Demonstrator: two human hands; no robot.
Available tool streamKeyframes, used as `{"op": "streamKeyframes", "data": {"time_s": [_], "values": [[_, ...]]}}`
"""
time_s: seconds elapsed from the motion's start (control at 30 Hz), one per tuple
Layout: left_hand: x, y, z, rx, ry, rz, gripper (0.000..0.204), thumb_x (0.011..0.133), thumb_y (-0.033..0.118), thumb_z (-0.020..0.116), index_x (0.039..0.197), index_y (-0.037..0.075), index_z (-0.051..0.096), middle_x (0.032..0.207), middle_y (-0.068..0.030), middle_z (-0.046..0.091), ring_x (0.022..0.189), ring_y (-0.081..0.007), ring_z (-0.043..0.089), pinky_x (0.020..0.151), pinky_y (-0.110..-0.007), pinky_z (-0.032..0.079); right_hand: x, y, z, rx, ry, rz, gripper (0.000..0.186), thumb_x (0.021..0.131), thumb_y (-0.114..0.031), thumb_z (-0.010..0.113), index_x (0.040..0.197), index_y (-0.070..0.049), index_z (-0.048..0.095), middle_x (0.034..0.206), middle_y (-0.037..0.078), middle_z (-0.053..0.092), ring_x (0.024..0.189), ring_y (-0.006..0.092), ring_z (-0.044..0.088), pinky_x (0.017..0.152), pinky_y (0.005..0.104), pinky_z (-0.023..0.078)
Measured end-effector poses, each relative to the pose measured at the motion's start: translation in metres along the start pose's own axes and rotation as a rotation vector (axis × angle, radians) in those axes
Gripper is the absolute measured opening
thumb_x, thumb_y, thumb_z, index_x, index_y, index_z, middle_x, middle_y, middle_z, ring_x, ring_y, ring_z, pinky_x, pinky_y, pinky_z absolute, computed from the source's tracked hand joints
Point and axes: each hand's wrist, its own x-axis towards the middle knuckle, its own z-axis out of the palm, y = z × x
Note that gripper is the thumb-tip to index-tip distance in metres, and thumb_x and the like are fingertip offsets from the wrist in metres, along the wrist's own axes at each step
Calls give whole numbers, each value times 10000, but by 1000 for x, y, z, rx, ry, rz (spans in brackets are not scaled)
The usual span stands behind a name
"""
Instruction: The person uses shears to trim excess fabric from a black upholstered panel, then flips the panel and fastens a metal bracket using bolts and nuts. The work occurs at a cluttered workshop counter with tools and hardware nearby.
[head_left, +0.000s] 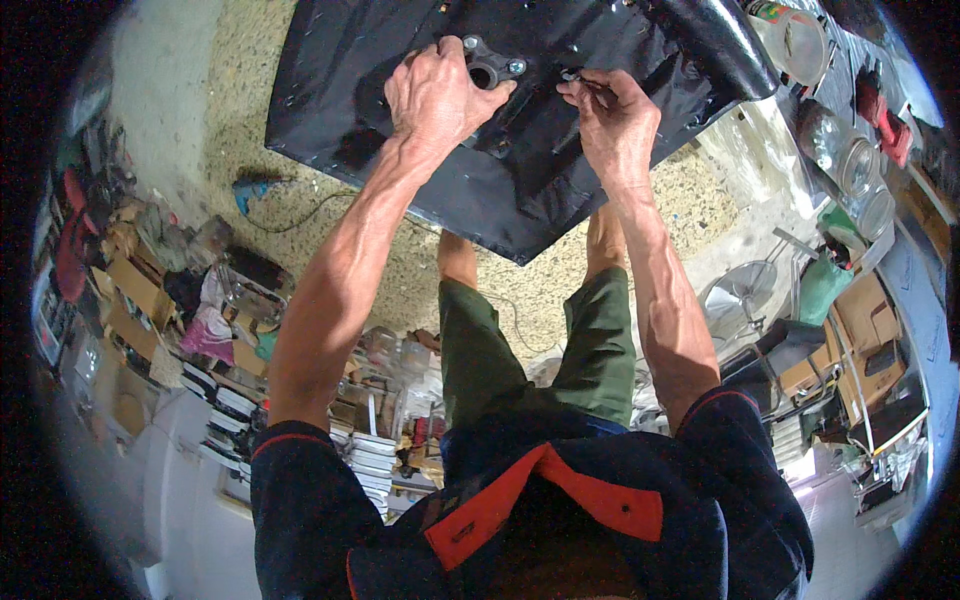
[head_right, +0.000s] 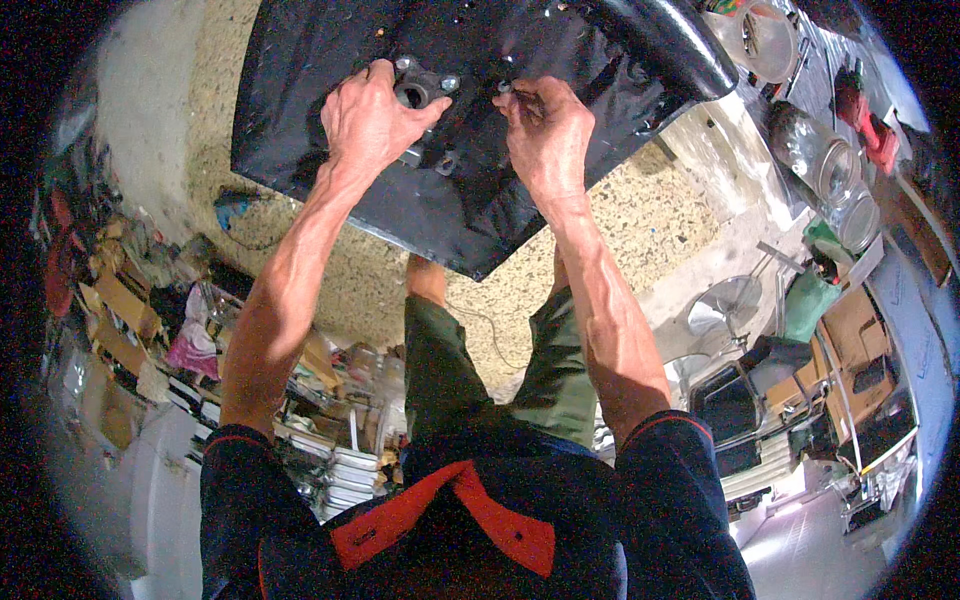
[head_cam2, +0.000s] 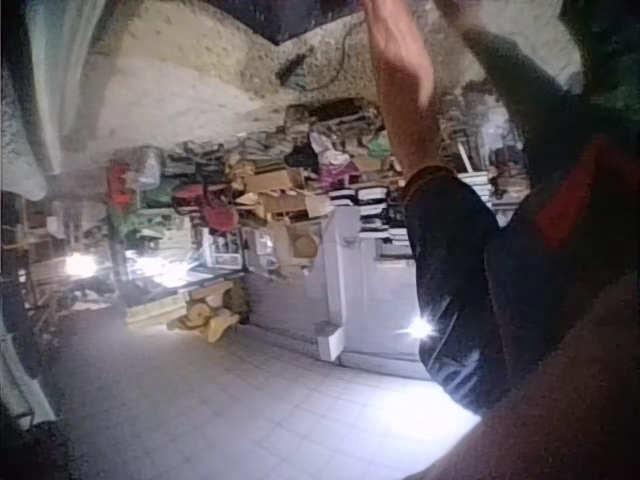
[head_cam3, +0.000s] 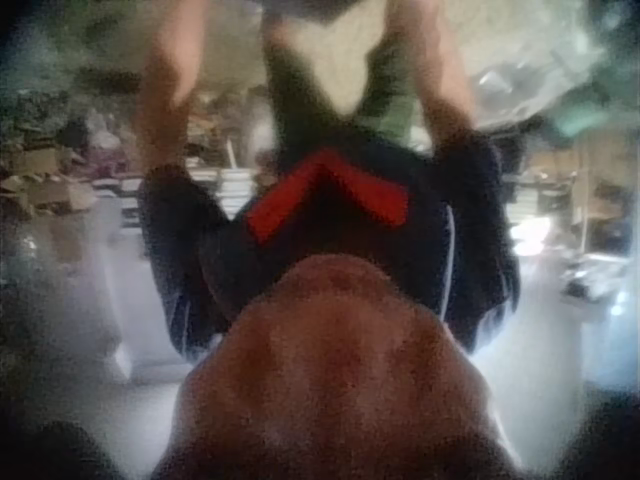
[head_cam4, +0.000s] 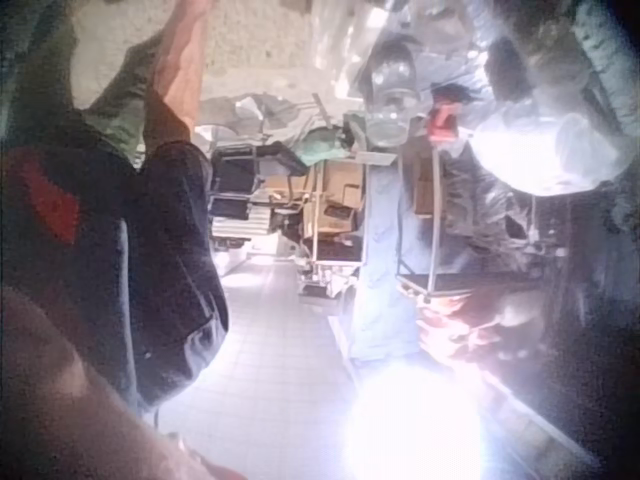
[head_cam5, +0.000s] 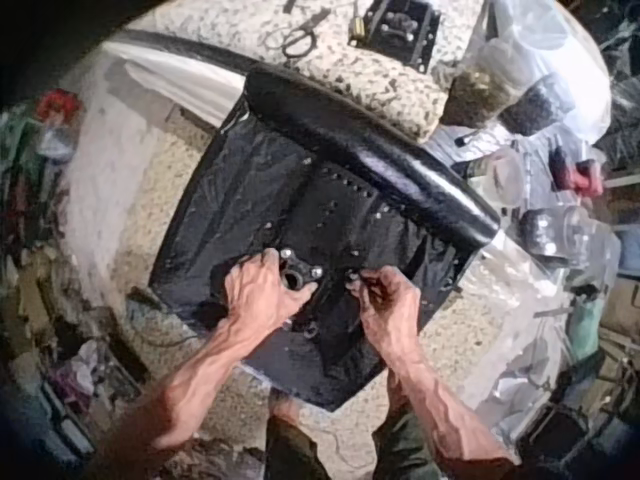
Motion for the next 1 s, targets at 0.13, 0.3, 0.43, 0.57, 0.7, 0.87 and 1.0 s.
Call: {"op": "streamKeyframes", "data": {"time_s": [0.13,0.3,0.43,0.57,0.7,0.87,1.0], "values": [[0,6,-6,-7,2,-15,622,678,523,946,891,4,677,839,-237,751,779,-434,758,705,-528,615,2,-2,3,-192,16,-57,94,933,89,709,1027,86,710,996,183,759,912,246,808,770,332,641],[-5,9,-9,-17,-2,-55,633,679,530,935,926,1,693,843,-236,755,794,-442,760,718,-539,620,2,-24,10,-373,-1,-101,76,949,39,723,1011,82,731,978,153,749,851,224,806,739,312,626],[-4,12,-7,-41,2,-48,630,680,528,932,933,1,697,840,-242,754,784,-445,759,713,-542,621,6,-23,12,-586,5,-210,83,929,20,743,1001,59,741,946,161,739,817,229,801,731,314,622],[-3,9,-5,-34,-6,-58,631,675,526,934,936,2,699,842,-243,751,771,-443,758,705,-539,621,11,-19,18,-690,-12,-278,68,926,22,741,992,38,744,934,152,748,811,219,795,725,318,613],[-2,4,-4,-44,9,-36,632,665,521,944,927,3,694,837,-241,748,768,-436,758,698,-530,621,7,-8,15,-369,43,-114,74,925,46,730,992,19,744,939,146,761,801,206,781,721,316,598],[0,-2,-1,-45,38,-10,619,663,513,951,911,11,685,837,-234,747,768,-425,757,692,-523,619,4,-2,17,-418,36,-277,94,917,44,747,1003,5,738,957,157,758,772,222,763,704,323,590],[0,-4,0,-38,34,0,614,664,509,953,906,15,681,829,-230,743,771,-421,755,699,-521,618,5,0,22,-608,29,-396,108,887,15,785,981,-16,740,908,175,720,737,309,732,679,376,581]]}}
